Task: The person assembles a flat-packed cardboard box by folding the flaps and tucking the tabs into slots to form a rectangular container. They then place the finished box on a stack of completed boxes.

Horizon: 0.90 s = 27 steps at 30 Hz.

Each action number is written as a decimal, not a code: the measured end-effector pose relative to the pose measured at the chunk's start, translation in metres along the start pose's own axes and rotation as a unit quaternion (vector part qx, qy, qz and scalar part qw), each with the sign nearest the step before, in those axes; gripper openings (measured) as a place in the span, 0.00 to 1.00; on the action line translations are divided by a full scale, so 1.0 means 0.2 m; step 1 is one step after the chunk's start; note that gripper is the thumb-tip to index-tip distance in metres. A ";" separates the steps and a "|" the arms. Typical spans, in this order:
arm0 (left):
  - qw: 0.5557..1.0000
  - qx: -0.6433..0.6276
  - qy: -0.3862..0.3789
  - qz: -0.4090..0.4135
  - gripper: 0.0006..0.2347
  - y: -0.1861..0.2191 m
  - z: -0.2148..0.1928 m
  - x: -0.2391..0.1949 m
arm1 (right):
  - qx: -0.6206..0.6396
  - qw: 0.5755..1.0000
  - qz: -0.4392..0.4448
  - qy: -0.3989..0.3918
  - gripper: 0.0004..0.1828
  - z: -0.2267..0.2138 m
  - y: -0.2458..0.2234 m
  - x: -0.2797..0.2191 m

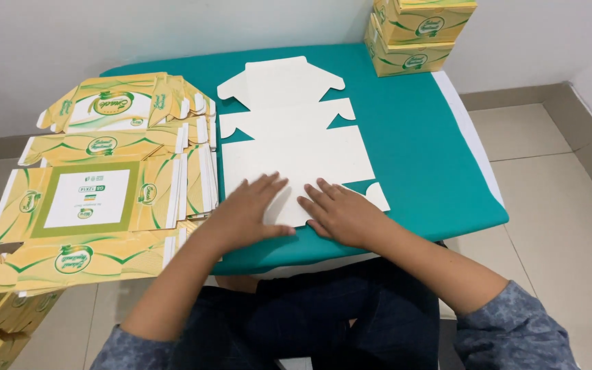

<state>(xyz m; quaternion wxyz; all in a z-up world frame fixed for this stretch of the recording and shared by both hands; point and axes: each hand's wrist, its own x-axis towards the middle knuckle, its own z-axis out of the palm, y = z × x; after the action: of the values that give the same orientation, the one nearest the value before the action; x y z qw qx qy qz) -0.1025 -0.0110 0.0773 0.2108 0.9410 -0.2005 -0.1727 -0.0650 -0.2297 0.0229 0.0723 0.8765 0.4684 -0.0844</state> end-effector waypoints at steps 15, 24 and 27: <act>0.915 0.241 0.322 0.021 0.33 0.00 0.32 0.12 | 0.125 0.968 0.068 0.207 0.11 0.02 0.34 0.16; 0.960 0.107 0.259 -0.003 0.38 0.05 0.58 0.17 | -0.012 0.969 0.081 0.234 0.17 0.12 0.37 0.24; 0.957 0.120 0.263 -0.017 0.37 0.06 0.57 0.16 | 0.029 0.961 0.094 0.258 0.17 0.15 0.32 0.22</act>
<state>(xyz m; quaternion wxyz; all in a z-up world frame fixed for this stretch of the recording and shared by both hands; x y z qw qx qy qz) -0.1245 -0.0720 -0.0218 0.1391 0.9747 -0.1414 0.1030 0.0098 -0.2355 -0.0129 -0.0691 0.9102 0.3841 0.1387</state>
